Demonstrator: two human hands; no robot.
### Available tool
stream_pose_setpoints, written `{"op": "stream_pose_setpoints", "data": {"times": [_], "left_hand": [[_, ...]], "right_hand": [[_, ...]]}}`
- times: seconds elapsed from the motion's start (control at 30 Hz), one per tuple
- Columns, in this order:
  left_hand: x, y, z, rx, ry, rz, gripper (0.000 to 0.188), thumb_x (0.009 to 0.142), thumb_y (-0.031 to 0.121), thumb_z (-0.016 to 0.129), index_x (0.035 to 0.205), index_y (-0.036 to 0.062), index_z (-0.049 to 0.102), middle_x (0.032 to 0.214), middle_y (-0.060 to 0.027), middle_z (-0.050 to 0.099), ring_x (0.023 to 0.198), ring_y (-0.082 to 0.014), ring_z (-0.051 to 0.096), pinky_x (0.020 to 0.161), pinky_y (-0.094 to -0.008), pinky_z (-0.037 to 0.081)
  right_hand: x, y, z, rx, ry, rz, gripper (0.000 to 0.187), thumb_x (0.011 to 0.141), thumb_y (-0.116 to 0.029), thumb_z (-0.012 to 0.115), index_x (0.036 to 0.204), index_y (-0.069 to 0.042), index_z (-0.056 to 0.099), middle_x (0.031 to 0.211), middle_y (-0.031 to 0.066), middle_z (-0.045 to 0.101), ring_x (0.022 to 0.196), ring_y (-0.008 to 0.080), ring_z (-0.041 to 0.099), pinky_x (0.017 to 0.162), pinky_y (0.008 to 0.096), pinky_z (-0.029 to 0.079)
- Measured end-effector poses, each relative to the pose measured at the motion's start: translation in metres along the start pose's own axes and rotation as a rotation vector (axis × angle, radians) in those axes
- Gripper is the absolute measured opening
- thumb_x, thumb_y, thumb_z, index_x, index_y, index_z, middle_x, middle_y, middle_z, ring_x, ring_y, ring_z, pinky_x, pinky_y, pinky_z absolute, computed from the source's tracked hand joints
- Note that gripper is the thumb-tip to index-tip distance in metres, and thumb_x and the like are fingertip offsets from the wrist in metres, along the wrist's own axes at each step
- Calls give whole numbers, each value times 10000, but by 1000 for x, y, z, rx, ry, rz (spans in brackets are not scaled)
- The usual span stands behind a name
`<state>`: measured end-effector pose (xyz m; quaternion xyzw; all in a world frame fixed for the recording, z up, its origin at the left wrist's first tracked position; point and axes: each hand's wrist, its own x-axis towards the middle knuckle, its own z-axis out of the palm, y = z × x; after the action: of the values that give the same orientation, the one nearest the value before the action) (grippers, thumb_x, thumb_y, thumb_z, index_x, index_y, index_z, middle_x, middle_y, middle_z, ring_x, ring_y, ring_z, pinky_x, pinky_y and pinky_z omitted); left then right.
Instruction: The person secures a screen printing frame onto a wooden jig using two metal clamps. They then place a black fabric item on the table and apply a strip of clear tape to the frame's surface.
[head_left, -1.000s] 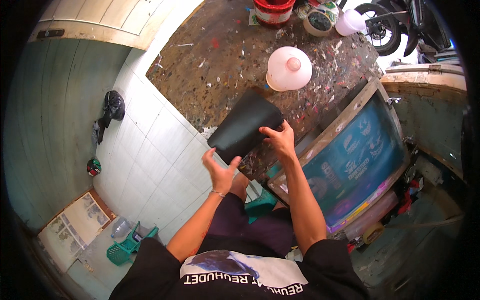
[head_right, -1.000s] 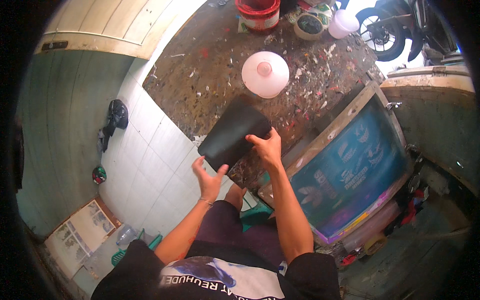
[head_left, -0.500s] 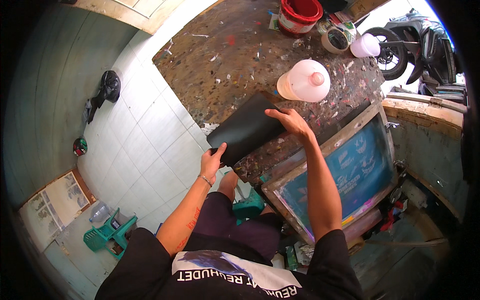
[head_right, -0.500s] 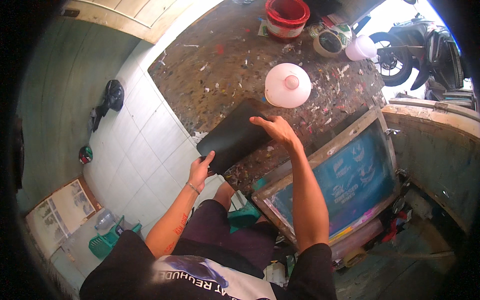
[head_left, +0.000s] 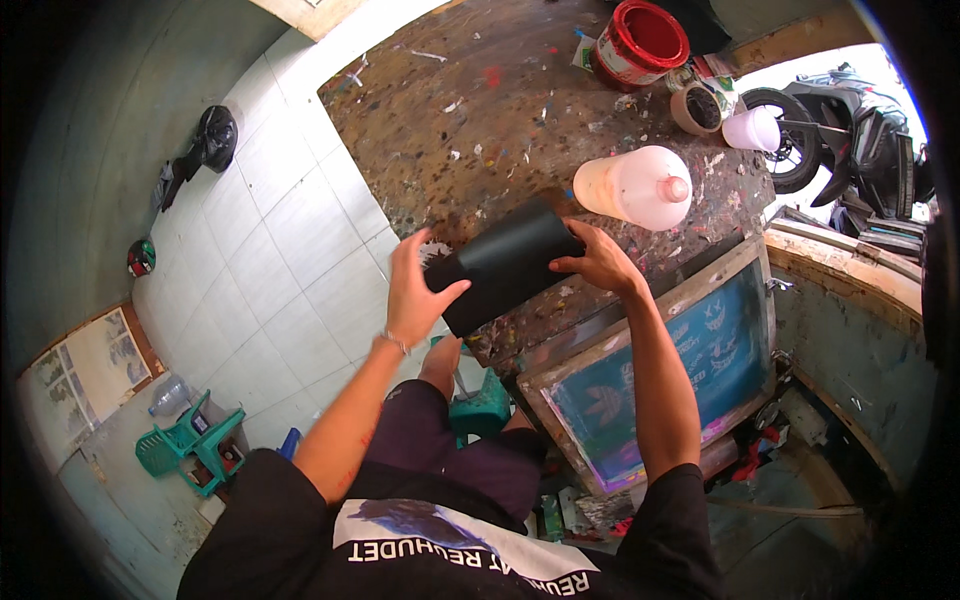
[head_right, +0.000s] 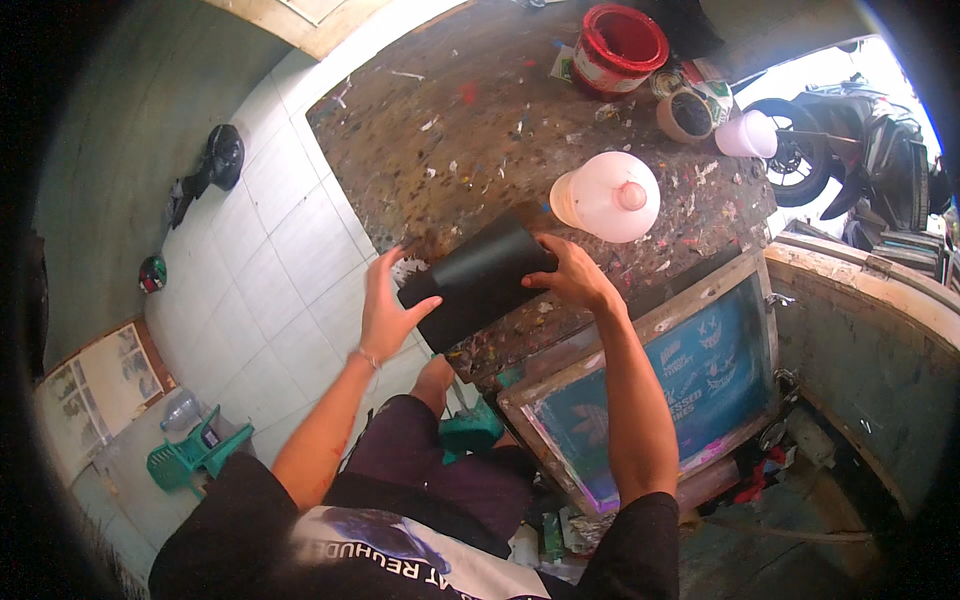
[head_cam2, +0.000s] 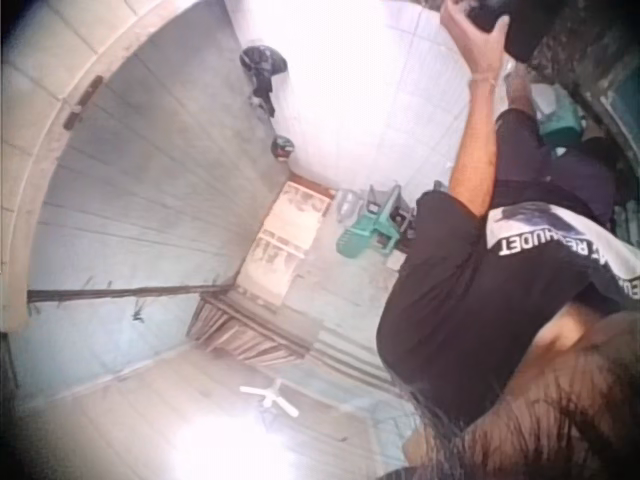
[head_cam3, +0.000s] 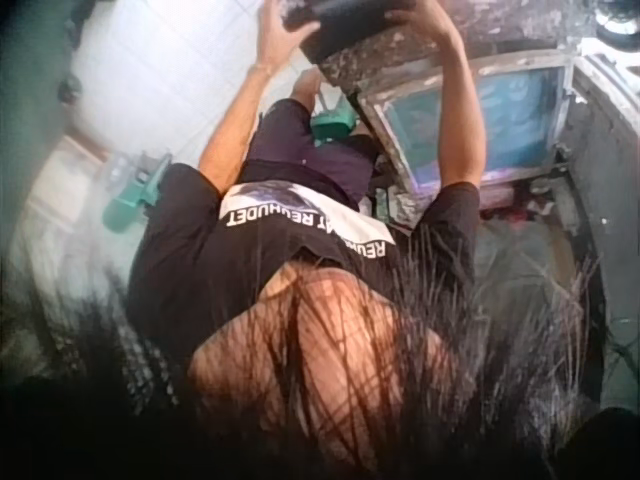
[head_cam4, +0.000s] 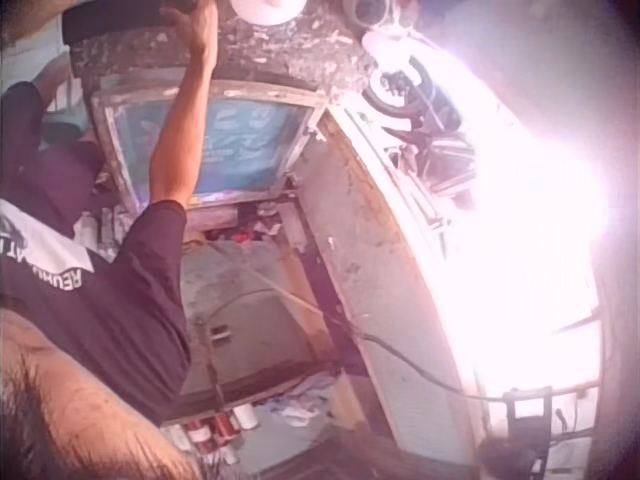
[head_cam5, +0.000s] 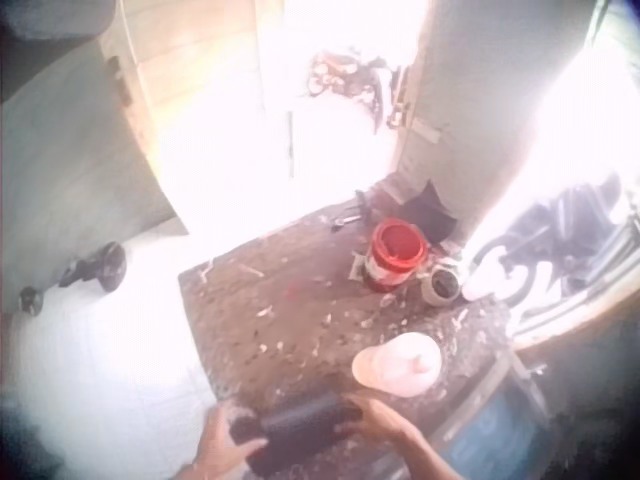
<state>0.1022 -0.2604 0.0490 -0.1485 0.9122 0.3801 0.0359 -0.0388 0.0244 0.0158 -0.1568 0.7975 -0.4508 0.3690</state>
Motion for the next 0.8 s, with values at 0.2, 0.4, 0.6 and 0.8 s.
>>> {"op": "stream_pose_setpoints", "data": {"times": [0.2,0.4,0.6,0.8], "left_hand": [[53,-4,1,91,-590,62,875,655,420,861,1320,-5,484,1209,-205,573,1143,-361,531,1009,-435,415],[51,-4,13,94,-671,95,710,677,434,829,1166,-31,607,1008,-224,653,1034,-385,608,900,-434,479],[44,11,2,161,-629,81,746,717,468,804,1199,-58,589,872,-263,661,904,-428,650,812,-466,502],[41,13,8,135,-625,113,733,748,457,791,1228,-50,565,888,-251,653,915,-430,633,824,-465,502]], "right_hand": [[-15,-26,0,65,-24,0,553,740,-92,799,1239,2,579,1098,145,680,1006,217,647,901,361,499],[-30,-39,-3,-66,11,112,587,750,-97,785,1276,-4,542,1149,181,660,1076,313,634,942,395,480],[-25,-98,23,-876,201,-215,779,717,-233,831,1371,-27,461,1418,197,484,1359,353,422,1111,496,345],[51,-116,20,-1095,-476,-131,633,692,-154,817,1266,-42,576,1306,165,595,1254,325,537,1054,459,395]]}}
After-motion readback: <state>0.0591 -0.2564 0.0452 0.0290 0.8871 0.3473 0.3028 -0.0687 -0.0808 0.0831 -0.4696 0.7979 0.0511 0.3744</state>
